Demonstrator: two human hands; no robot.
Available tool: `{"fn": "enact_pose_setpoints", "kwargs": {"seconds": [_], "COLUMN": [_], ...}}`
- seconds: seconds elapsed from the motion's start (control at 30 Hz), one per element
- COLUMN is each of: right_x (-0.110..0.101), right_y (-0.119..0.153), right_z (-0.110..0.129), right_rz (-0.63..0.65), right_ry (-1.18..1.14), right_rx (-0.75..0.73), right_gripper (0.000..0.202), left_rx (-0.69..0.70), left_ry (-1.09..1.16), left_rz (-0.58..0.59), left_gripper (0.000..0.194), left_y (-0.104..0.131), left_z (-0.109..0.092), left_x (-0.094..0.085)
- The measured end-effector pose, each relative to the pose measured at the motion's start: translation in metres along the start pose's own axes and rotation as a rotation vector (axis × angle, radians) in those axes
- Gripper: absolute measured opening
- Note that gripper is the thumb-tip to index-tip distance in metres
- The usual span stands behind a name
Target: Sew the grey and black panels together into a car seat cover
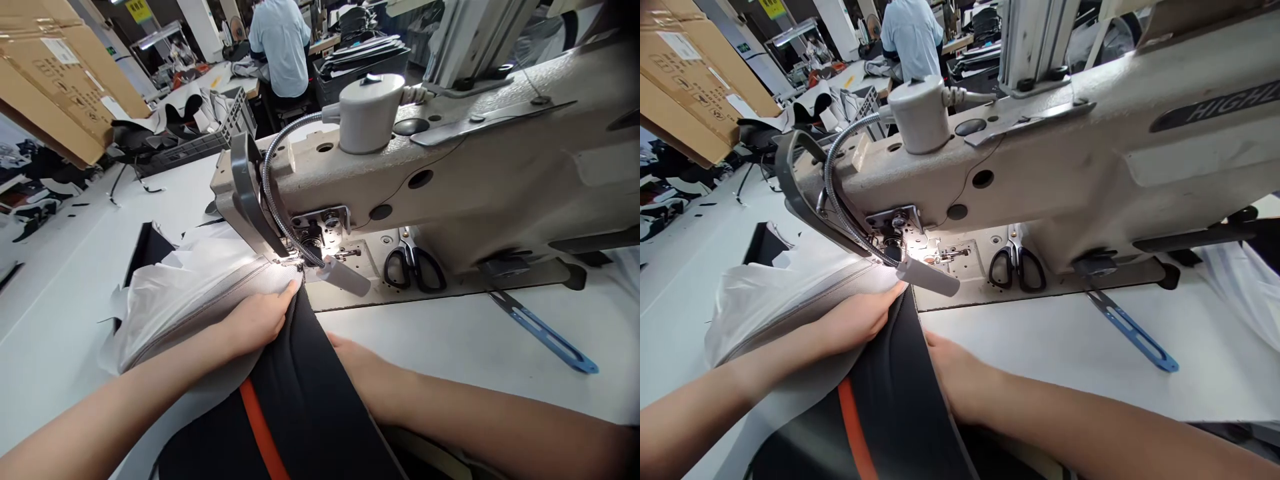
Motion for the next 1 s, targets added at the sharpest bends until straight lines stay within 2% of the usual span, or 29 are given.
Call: {"fn": "enact_pose_setpoints", "kwargs": {"seconds": [0.03,0.1,0.17,0.23,0.3,0.37,0.5,0.63,0.73,0.9,1.0], "right_x": [-0.014,-0.04,-0.055,-0.053,-0.043,-0.034,-0.037,-0.05,-0.054,-0.058,-0.067], "right_y": [0.002,0.002,-0.004,-0.013,-0.02,-0.023,-0.019,-0.016,-0.019,-0.028,-0.024], "right_z": [-0.002,-0.005,-0.006,-0.007,-0.008,-0.009,-0.011,-0.014,-0.018,-0.018,-0.015], "right_rz": [0.037,0.017,-0.008,0.078,0.217,0.251,0.16,0.163,0.22,0.325,0.401], "right_ry": [0.077,0.322,0.516,0.62,0.634,0.652,0.682,0.631,0.632,0.652,0.609], "right_rx": [-0.071,-0.237,-0.375,-0.534,-0.67,-0.734,-0.758,-0.731,-0.654,-0.464,-0.54], "right_gripper": [0.027,0.019,0.023,0.032,0.037,0.034,0.032,0.032,0.035,0.042,0.045], "left_rx": [0.005,0.009,0.016,0.031,0.041,0.035,0.015,-0.042,-0.056,-0.047,-0.053], "left_ry": [-0.002,0.015,0.054,0.092,0.107,0.105,0.097,0.065,0.063,0.038,0.047], "left_rz": [-0.009,-0.021,-0.047,-0.075,-0.086,-0.079,-0.059,0.005,-0.002,-0.081,-0.11], "left_gripper": [0.063,0.063,0.063,0.063,0.063,0.062,0.059,0.052,0.047,0.049,0.043], "left_y": [0.0,-0.001,-0.001,-0.001,0.001,0.002,0.0,-0.01,-0.019,-0.027,-0.027], "left_z": [0.0,0.001,0.003,0.007,0.01,0.012,0.006,-0.008,-0.014,-0.017,-0.016], "left_x": [0.003,0.007,0.009,0.01,0.01,0.009,0.003,-0.007,-0.012,-0.012,-0.008]}}
Point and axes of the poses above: each hand's wrist, its own y-axis away from the middle knuckle, its own x-axis out of the palm, z = x × y, the point moved 2 cm from there along -y, towards the middle knuckle, and after that the axes turned 8 degrees about -z, right-handed, at the moved point
